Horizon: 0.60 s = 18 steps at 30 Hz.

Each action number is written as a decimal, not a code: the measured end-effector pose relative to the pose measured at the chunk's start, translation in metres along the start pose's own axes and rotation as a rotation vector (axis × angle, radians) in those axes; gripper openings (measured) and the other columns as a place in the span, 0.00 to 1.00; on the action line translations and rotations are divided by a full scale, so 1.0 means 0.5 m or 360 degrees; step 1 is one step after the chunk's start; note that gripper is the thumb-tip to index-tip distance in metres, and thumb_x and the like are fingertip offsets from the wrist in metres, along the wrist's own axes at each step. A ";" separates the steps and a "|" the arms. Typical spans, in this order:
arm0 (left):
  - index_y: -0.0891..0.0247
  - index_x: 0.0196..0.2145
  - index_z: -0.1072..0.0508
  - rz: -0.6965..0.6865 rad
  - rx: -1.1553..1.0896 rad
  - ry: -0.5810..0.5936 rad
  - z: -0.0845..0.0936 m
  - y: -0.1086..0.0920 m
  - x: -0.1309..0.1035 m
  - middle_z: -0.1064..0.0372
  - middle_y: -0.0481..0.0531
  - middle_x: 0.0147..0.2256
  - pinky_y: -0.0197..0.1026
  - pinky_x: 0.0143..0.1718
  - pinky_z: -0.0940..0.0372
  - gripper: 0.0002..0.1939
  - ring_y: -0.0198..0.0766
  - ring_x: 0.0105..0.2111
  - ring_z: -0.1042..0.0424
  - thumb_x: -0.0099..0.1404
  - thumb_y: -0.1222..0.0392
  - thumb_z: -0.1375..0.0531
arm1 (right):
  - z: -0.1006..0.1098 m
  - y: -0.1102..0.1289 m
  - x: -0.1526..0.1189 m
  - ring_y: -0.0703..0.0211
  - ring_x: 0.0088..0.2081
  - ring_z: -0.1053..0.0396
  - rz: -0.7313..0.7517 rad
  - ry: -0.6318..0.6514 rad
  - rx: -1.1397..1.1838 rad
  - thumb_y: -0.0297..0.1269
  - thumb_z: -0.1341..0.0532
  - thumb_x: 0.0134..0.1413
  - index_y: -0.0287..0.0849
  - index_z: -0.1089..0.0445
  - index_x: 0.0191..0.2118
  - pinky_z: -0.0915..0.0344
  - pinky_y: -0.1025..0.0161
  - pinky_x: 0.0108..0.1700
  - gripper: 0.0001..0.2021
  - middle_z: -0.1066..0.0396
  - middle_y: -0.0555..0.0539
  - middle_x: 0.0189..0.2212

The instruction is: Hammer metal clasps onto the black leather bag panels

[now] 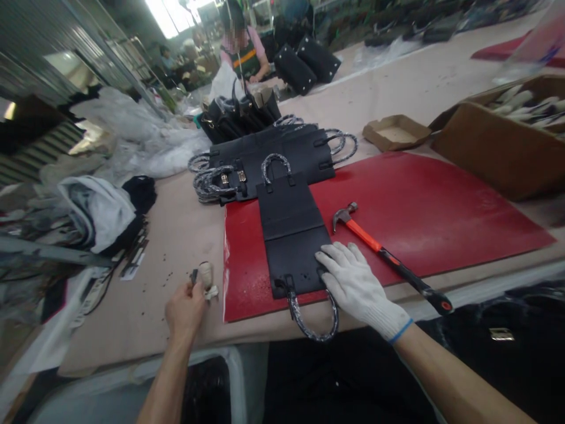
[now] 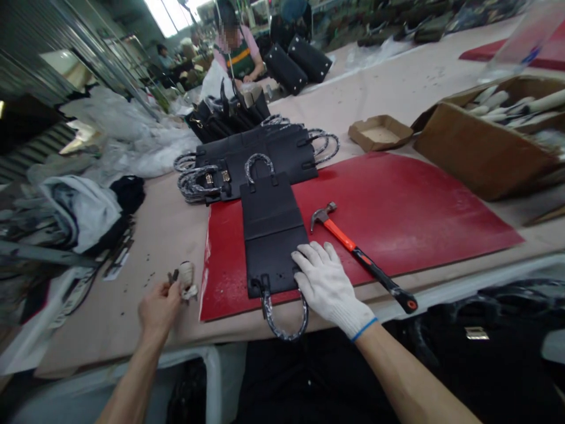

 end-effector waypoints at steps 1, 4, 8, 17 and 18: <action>0.61 0.34 0.23 0.0059 0.0105 0.0034 -0.002 0.027 -0.004 0.21 0.58 0.31 0.43 0.30 0.36 0.16 0.52 0.33 0.22 0.69 0.48 0.44 | -0.001 0.000 0.000 0.39 0.67 0.40 0.0003 -0.0012 -0.0004 0.38 0.47 0.70 0.39 0.30 0.64 0.55 0.36 0.72 0.23 0.34 0.37 0.66; 0.62 0.41 0.22 0.0172 0.0216 0.0130 -0.010 0.065 -0.021 0.20 0.61 0.36 0.44 0.33 0.37 0.17 0.54 0.37 0.22 0.71 0.50 0.46 | -0.002 -0.004 0.001 0.40 0.66 0.39 0.0029 -0.0054 -0.0025 0.38 0.48 0.70 0.40 0.29 0.63 0.54 0.37 0.72 0.22 0.33 0.38 0.65; 0.62 0.45 0.22 0.0120 0.0279 0.0170 -0.017 0.038 -0.035 0.20 0.63 0.41 0.45 0.37 0.36 0.16 0.54 0.41 0.21 0.73 0.53 0.46 | -0.008 -0.019 0.008 0.40 0.65 0.38 0.0079 -0.0117 -0.0041 0.39 0.50 0.70 0.40 0.28 0.62 0.51 0.37 0.71 0.22 0.31 0.38 0.64; 0.63 0.44 0.22 0.0111 0.0087 0.0074 -0.017 0.050 -0.057 0.22 0.62 0.44 0.46 0.40 0.35 0.14 0.55 0.44 0.24 0.71 0.55 0.45 | 0.020 0.075 -0.082 0.36 0.47 0.25 -0.0633 0.0008 -0.0257 0.45 0.42 0.62 0.33 0.31 0.58 0.29 0.44 0.47 0.25 0.25 0.29 0.48; 0.63 0.43 0.22 0.0110 0.0045 0.0036 -0.016 0.053 -0.058 0.22 0.62 0.44 0.46 0.41 0.35 0.14 0.55 0.44 0.24 0.70 0.56 0.45 | 0.020 0.083 -0.091 0.38 0.43 0.23 -0.0770 0.0095 -0.0224 0.43 0.43 0.63 0.34 0.32 0.59 0.28 0.47 0.42 0.24 0.24 0.31 0.46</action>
Point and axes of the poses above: each hand's wrist, its own x-axis towards the middle knuckle, its own z-axis out of the back of the hand, y = z × x, the point moved 4 cm from there along x, towards the middle knuckle
